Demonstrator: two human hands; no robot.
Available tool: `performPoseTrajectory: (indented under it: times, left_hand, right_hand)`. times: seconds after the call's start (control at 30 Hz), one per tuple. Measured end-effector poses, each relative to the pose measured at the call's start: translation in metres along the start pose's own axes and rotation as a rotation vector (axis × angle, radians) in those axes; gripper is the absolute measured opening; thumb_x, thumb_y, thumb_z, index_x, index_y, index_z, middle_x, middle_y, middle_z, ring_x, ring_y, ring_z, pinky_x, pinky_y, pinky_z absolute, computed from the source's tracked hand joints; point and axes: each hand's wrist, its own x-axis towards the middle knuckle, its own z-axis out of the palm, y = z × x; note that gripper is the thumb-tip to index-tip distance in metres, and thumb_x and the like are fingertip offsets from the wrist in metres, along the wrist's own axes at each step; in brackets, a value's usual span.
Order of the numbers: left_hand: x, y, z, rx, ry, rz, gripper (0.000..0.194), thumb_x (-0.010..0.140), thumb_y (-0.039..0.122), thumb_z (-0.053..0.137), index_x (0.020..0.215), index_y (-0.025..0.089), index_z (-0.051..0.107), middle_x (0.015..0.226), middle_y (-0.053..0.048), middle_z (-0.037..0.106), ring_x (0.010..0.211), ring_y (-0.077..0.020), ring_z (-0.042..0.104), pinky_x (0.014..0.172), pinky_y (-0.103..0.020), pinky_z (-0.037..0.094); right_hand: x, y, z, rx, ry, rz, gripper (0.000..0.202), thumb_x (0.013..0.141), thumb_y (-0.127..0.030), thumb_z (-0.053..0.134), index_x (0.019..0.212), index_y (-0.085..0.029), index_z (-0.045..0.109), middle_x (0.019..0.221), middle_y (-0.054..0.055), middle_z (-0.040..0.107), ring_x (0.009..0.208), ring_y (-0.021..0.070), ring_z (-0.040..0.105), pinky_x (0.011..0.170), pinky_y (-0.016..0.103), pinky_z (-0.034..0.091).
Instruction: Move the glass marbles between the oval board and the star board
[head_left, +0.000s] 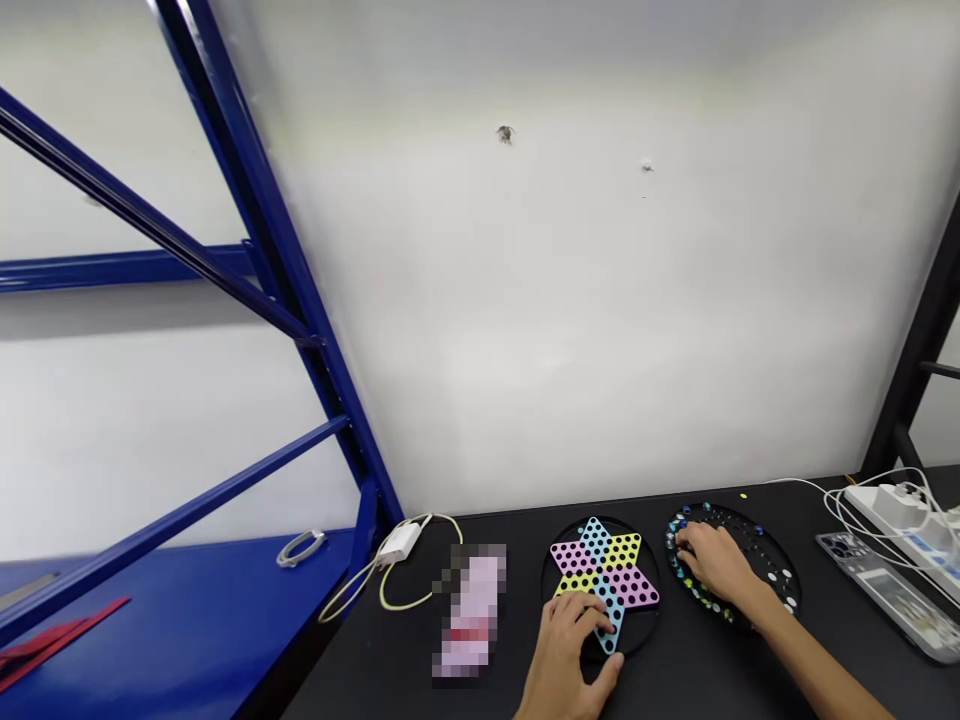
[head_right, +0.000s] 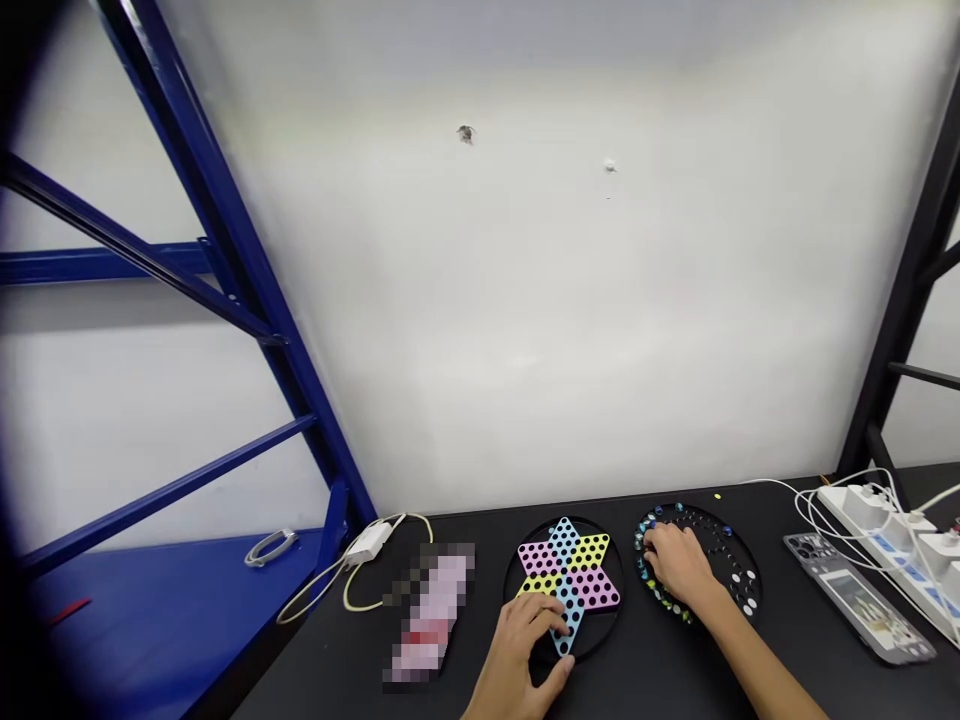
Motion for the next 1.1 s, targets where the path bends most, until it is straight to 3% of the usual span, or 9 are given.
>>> performPoseTrajectory:
  times: [0.17, 0.33, 0.43, 0.53, 0.63, 0.73, 0.9, 1.0, 1.1]
  left_hand:
    - [0.0, -0.002, 0.0, -0.016, -0.023, -0.016, 0.014, 0.078, 0.023, 0.07, 0.092, 0.026, 0.067, 0.111, -0.006, 0.071, 0.109, -0.0277, 0.063, 0.1, -0.046, 0.05]
    - [0.001, -0.001, 0.001, -0.024, -0.03, -0.019, 0.014, 0.079, 0.023, 0.069, 0.092, 0.026, 0.068, 0.112, -0.006, 0.071, 0.109, -0.0279, 0.063, 0.1, -0.045, 0.05]
    - [0.0, -0.002, 0.001, -0.01, -0.002, -0.003, 0.011, 0.081, 0.023, 0.068, 0.091, 0.026, 0.069, 0.11, -0.006, 0.072, 0.108, -0.0269, 0.065, 0.099, -0.043, 0.052]
    - [0.0, -0.005, 0.002, -0.001, 0.003, 0.01, 0.008, 0.087, 0.025, 0.064, 0.092, 0.026, 0.069, 0.109, -0.006, 0.072, 0.106, -0.0258, 0.066, 0.098, -0.042, 0.053]
    - [0.0, -0.007, 0.003, 0.004, -0.012, 0.024, 0.006, 0.089, 0.025, 0.063, 0.093, 0.025, 0.068, 0.109, -0.006, 0.072, 0.107, -0.0261, 0.065, 0.097, -0.043, 0.052]
    - [0.0, -0.009, 0.005, 0.003, -0.006, 0.027, 0.005, 0.089, 0.024, 0.063, 0.092, 0.025, 0.067, 0.109, -0.005, 0.072, 0.106, -0.0256, 0.065, 0.097, -0.043, 0.052]
    - [0.0, -0.008, 0.004, -0.011, 0.005, 0.024, 0.004, 0.09, 0.025, 0.063, 0.092, 0.026, 0.066, 0.108, -0.005, 0.071, 0.105, -0.025, 0.066, 0.095, -0.042, 0.053]
    - [0.001, -0.006, 0.004, -0.013, 0.011, 0.021, 0.004, 0.091, 0.025, 0.062, 0.09, 0.026, 0.066, 0.106, -0.005, 0.071, 0.104, -0.025, 0.066, 0.093, -0.041, 0.053]
    - [0.002, -0.005, 0.004, -0.011, 0.019, 0.017, 0.004, 0.089, 0.024, 0.063, 0.089, 0.025, 0.066, 0.105, -0.005, 0.072, 0.103, -0.0249, 0.067, 0.092, -0.041, 0.054]
  right_hand:
    - [0.004, -0.001, -0.003, 0.105, 0.052, 0.057, 0.021, 0.086, -0.028, 0.054, 0.092, -0.023, 0.074, 0.089, 0.006, 0.075, 0.086, 0.0249, 0.068, 0.077, 0.033, 0.044]
    - [-0.006, -0.04, 0.01, 0.442, 0.045, 0.092, 0.023, 0.084, -0.041, 0.061, 0.088, -0.024, 0.076, 0.076, 0.002, 0.074, 0.069, 0.0218, 0.064, 0.068, 0.031, 0.044]
    - [-0.016, -0.065, 0.02, 0.428, 0.098, 0.064, 0.016, 0.078, -0.032, 0.064, 0.087, -0.026, 0.076, 0.074, 0.001, 0.072, 0.074, 0.0219, 0.065, 0.07, 0.031, 0.044]
    - [-0.019, -0.072, 0.023, 0.358, 0.128, 0.033, 0.017, 0.08, -0.031, 0.061, 0.089, -0.027, 0.075, 0.081, 0.002, 0.071, 0.082, 0.023, 0.066, 0.076, 0.032, 0.046]
    - [-0.015, -0.057, 0.016, 0.326, 0.138, 0.061, 0.029, 0.089, -0.036, 0.049, 0.096, -0.024, 0.074, 0.095, 0.006, 0.073, 0.089, 0.0238, 0.067, 0.082, 0.034, 0.048]
    - [-0.01, -0.025, 0.002, 0.27, 0.159, 0.15, 0.036, 0.092, -0.036, 0.041, 0.103, -0.022, 0.072, 0.103, 0.008, 0.073, 0.094, 0.0246, 0.068, 0.084, 0.035, 0.049]
    - [-0.016, 0.026, -0.016, 0.09, 0.037, 0.257, 0.025, 0.085, -0.031, 0.053, 0.102, -0.023, 0.071, 0.103, 0.007, 0.074, 0.099, 0.0259, 0.069, 0.081, 0.033, 0.047]
    - [-0.025, 0.037, -0.017, 0.042, -0.034, 0.242, 0.016, 0.08, -0.026, 0.059, 0.091, -0.024, 0.071, 0.097, 0.006, 0.075, 0.096, 0.0257, 0.068, 0.078, 0.032, 0.045]
    - [-0.029, 0.036, -0.017, 0.055, -0.024, 0.215, 0.013, 0.078, -0.026, 0.06, 0.086, -0.024, 0.071, 0.095, 0.006, 0.075, 0.095, 0.0256, 0.067, 0.078, 0.032, 0.045]
